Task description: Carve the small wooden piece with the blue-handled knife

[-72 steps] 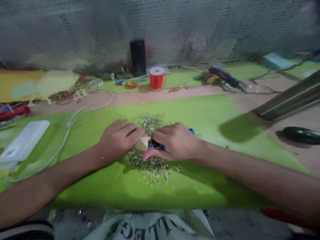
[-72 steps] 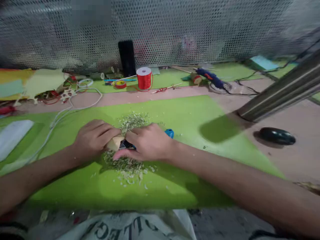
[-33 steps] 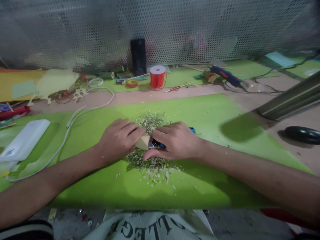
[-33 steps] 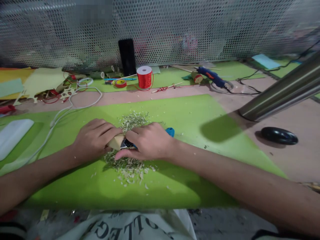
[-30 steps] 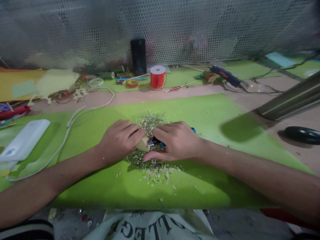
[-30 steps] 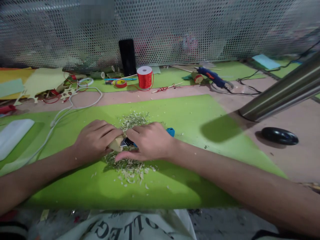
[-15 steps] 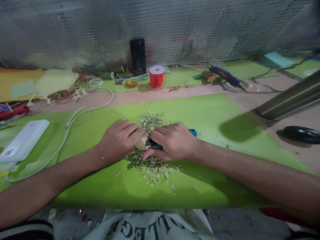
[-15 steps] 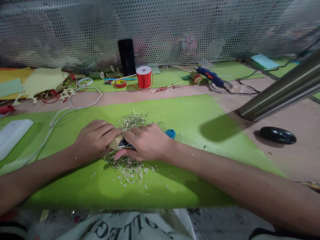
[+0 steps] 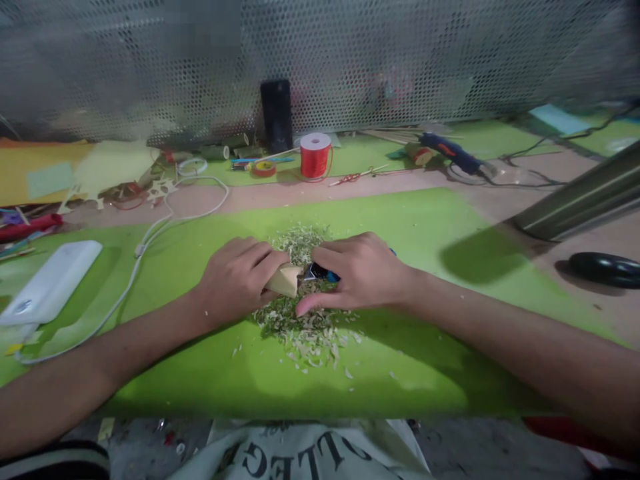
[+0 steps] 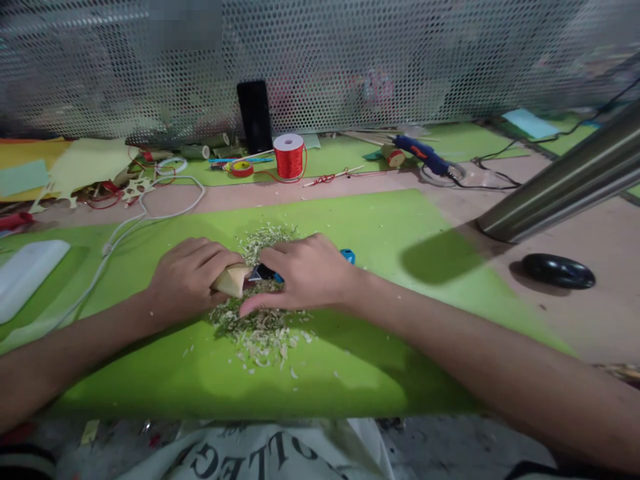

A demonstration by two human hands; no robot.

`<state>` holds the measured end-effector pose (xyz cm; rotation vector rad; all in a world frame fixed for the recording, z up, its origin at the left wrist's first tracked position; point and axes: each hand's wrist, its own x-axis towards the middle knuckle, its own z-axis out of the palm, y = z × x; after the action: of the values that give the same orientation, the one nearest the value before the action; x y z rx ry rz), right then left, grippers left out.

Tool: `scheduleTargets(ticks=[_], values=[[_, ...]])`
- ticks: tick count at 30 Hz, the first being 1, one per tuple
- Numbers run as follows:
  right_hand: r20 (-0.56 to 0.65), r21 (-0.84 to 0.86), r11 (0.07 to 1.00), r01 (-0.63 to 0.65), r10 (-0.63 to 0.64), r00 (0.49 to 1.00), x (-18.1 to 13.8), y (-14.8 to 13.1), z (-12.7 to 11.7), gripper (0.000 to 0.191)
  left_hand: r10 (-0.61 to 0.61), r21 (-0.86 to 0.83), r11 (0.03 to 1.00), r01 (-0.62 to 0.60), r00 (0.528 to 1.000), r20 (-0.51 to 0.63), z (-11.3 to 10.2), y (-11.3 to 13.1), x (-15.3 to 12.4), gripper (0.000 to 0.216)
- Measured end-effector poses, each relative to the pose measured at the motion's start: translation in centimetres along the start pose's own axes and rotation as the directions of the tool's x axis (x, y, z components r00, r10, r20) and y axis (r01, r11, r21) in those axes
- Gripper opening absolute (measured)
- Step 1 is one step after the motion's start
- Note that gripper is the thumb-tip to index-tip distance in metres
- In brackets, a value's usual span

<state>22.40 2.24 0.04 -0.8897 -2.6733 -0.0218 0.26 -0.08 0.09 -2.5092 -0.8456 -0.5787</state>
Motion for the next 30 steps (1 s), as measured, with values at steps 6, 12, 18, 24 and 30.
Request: scheduleTargets(ticks=[6,12,18,24,30], values=[[0.193,-0.130,0.979,-0.155,0.178,0.965,0.5,0.7,-2.1,0.064,-0.083,-0.051,0.995,0.081,0.996,-0.021,0.1,0.1,0.0,0.022],[0.208,-0.249,0.952,-0.179,0.233,0.950,0.6,1.0,-2.3,0.024,-0.072,-0.150,0.987,0.062,0.995,-0.063,0.0,0.0,-0.1,0.016],[0.206,-0.283,0.929,-0.238,0.301,0.931,0.7,0.4,-2.7,0.018,-0.234,-0.419,0.877,0.236,0.971,0.057,-0.4,0.2,0.0,0.021],[0.220,-0.221,0.946,-0.238,0.286,0.933,0.4,-0.3,-2.7,0.013,-0.302,-0.655,0.687,0.313,0.944,0.134,-0.4,0.2,-0.1,0.026],[0.215,-0.071,0.971,-0.228,0.238,0.947,0.1,-1.2,-2.5,0.010,-0.220,-0.693,0.699,0.177,0.975,0.028,0.2,0.0,-0.5,0.036]])
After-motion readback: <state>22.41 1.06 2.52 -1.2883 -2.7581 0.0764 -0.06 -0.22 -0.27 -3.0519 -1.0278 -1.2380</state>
